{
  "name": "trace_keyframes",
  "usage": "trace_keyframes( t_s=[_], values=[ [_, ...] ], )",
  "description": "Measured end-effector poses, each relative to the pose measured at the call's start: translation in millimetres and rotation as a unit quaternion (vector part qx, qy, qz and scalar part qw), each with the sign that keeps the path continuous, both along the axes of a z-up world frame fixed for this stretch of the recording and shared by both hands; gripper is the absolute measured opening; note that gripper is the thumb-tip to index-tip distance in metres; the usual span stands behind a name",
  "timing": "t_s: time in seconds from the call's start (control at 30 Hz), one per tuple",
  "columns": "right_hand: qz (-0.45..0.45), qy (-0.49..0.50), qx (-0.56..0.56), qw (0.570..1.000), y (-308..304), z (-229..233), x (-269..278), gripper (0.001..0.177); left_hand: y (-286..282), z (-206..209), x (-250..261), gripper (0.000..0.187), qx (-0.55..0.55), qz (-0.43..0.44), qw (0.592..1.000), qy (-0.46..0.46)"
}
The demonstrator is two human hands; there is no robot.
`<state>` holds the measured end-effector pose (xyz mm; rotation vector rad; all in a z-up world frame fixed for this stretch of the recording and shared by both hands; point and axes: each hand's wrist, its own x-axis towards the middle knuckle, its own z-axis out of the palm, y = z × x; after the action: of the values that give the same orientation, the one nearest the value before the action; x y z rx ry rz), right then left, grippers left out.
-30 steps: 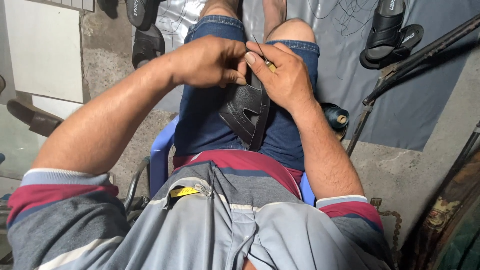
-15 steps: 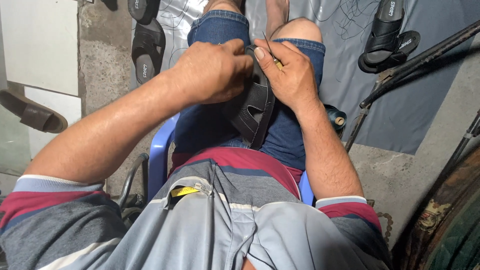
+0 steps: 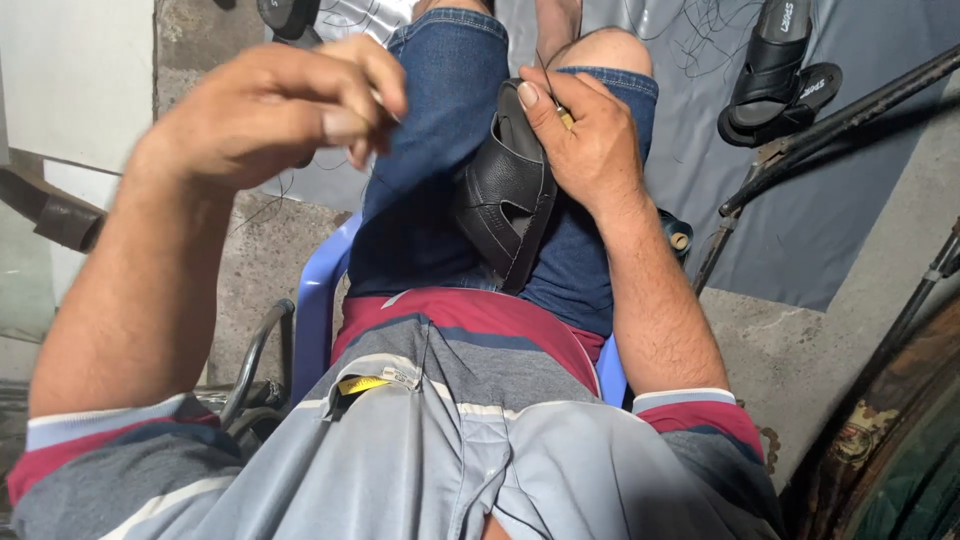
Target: Hand-stitching a leather strap onto a black sandal using a needle and thread.
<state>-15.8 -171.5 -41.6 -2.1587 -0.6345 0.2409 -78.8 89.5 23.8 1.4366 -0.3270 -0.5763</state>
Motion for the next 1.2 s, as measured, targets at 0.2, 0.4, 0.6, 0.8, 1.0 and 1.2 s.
trace_keyframes(
  t_s=[0.2, 0.4, 0.6, 0.8, 1.0, 1.2],
  values=[
    [0.011, -0.001, 0.005, 1.0, 2.5, -1.6, 1.3, 0.031, -20.8, -29.5, -14.3, 0.013, 0.243, 0.142, 0.957, -0.064],
    [-0.02, 0.0, 0.035, 0.999, 3.5, 2.7, -6.2, 0.026, -67.4, -38.2, -28.1, 0.035, 0.321, 0.157, 0.927, -0.118],
    [0.01, 0.005, -0.004, 1.0, -5.3, 15.1, -1.5, 0.031, -71.5, -40.3, -30.0, 0.047, 0.309, 0.199, 0.918, -0.148],
    [0.061, 0.001, -0.15, 0.987, -34.3, 40.8, 13.0, 0.04, -88.2, -55.7, -38.7, 0.081, 0.341, 0.169, 0.911, -0.158],
    [0.044, -0.046, -0.061, 0.996, -42.0, 47.8, 7.4, 0.031, -94.1, -54.4, -49.1, 0.08, 0.377, 0.173, 0.894, -0.172],
    [0.124, 0.0, -0.122, 0.985, -44.1, 74.7, 5.7, 0.035, -98.0, -51.8, -50.7, 0.061, 0.35, 0.214, 0.894, -0.181]
  ],
)
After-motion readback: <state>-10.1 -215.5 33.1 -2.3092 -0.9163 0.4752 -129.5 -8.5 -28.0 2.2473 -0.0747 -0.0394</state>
